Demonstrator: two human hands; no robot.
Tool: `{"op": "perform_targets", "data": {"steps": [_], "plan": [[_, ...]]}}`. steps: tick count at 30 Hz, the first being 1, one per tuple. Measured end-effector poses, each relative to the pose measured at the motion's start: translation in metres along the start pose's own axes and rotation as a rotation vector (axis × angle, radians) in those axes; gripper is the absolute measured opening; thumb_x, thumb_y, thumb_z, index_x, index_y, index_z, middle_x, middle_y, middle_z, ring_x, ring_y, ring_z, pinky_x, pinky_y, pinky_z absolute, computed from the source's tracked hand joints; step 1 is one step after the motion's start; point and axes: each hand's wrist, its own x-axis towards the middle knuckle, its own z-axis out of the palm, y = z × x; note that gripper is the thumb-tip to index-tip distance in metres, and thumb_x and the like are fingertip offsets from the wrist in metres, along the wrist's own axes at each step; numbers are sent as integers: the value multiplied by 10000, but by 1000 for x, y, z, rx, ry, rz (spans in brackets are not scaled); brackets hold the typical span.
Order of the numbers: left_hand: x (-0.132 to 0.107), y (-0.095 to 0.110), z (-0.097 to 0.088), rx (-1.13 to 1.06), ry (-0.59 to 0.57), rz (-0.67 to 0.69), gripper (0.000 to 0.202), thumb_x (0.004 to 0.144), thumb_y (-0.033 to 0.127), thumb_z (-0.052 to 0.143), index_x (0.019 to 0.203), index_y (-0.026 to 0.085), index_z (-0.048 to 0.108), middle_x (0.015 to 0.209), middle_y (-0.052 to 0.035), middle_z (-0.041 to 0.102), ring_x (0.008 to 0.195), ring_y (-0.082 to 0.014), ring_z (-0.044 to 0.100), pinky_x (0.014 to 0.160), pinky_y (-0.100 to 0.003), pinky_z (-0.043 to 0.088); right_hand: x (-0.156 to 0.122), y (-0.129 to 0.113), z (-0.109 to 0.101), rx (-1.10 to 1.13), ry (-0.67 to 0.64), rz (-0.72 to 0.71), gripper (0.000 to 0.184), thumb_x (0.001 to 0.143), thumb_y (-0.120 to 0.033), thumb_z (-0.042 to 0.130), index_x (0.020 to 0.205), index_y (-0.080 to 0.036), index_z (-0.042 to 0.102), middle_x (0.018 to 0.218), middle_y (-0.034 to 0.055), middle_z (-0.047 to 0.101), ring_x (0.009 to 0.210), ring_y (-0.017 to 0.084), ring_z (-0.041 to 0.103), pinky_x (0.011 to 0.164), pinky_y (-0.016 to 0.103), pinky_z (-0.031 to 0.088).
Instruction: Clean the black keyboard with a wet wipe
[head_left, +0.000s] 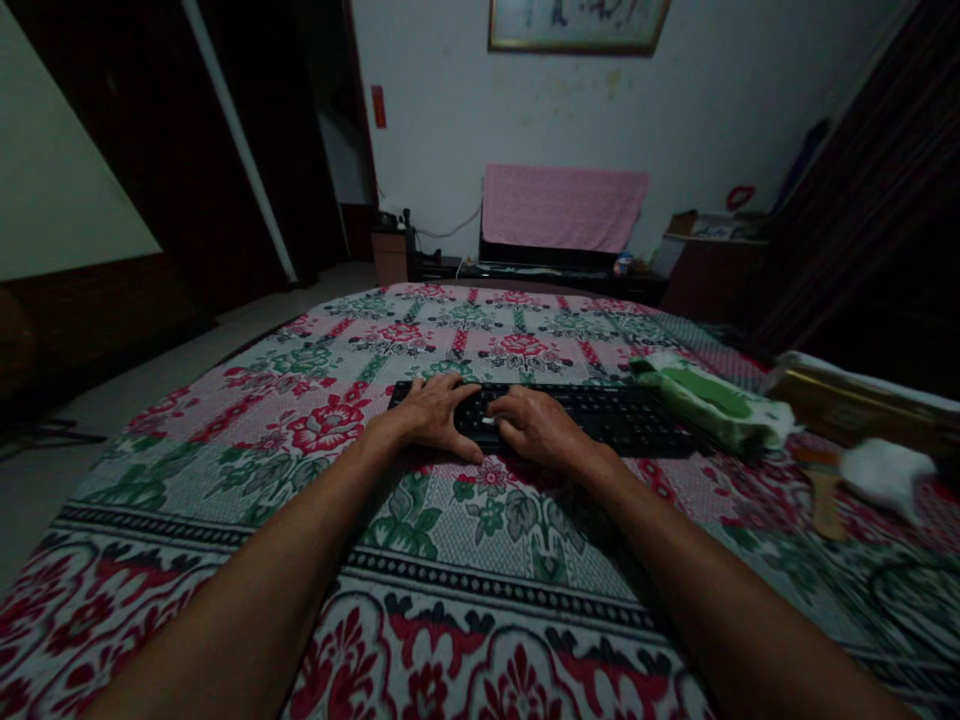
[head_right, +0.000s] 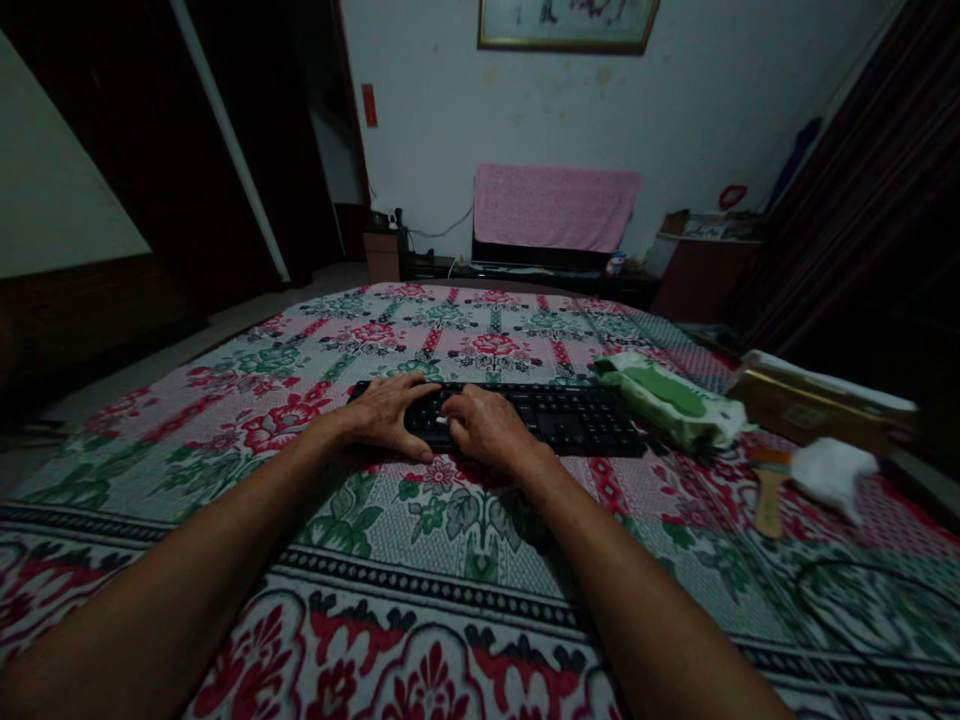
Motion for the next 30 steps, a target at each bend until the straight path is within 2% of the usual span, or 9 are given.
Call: {"op": "perform_targets", "data": {"steps": [6,11,15,21,24,30], "plan": [[11,4,-8,11,-38,39,1071,441,795,493,1345,287,225,1383,-110,258,1244,-334,230,995,-501,179,0,17,4,31,36,16,251,784,-196,450,973,-216,614,854,45,556,749,138,512,655,227,344],[11,4,-9,35,-22,52,1043,477,763,507,1352,287,197,1389,-100,243,1247,-324,220,1001,-479,179,1,18,4,31,43,-4,238,778,-193,466,967,-210,611,852,43,558,742,134,510,660,228,347],[13,1,-11,27,-78,65,1041,478,728,543,1356,308,173,1394,-76,238,1252,-338,199,1005,-486,167,1,17,-2,37,7,-44,238,773,-178,471,966,-205,608,855,44,570,751,135,517,670,229,358],[16,-4,-18,-3,-116,91,1035,462,718,555,1348,342,174,1373,-54,281,1226,-324,255,999,-485,206,6,21,-6,91,-49,-95,231,772,-189,482,965,-219,604,875,39,585,769,138,530,689,237,373],[15,-5,-18,-12,-132,85,1049,454,719,560,1350,337,169,1393,-63,250,1239,-332,239,1002,-500,200,4,19,-6,87,-34,-76,228,781,-186,467,963,-208,603,861,43,576,760,137,526,678,237,372],[10,-3,-18,-15,-146,49,1055,504,699,547,1371,300,99,1447,-78,133,1294,-337,116,1022,-547,94,-2,9,-10,51,-19,-83,231,813,-197,426,969,-194,597,848,53,544,754,136,508,666,237,356]]}}
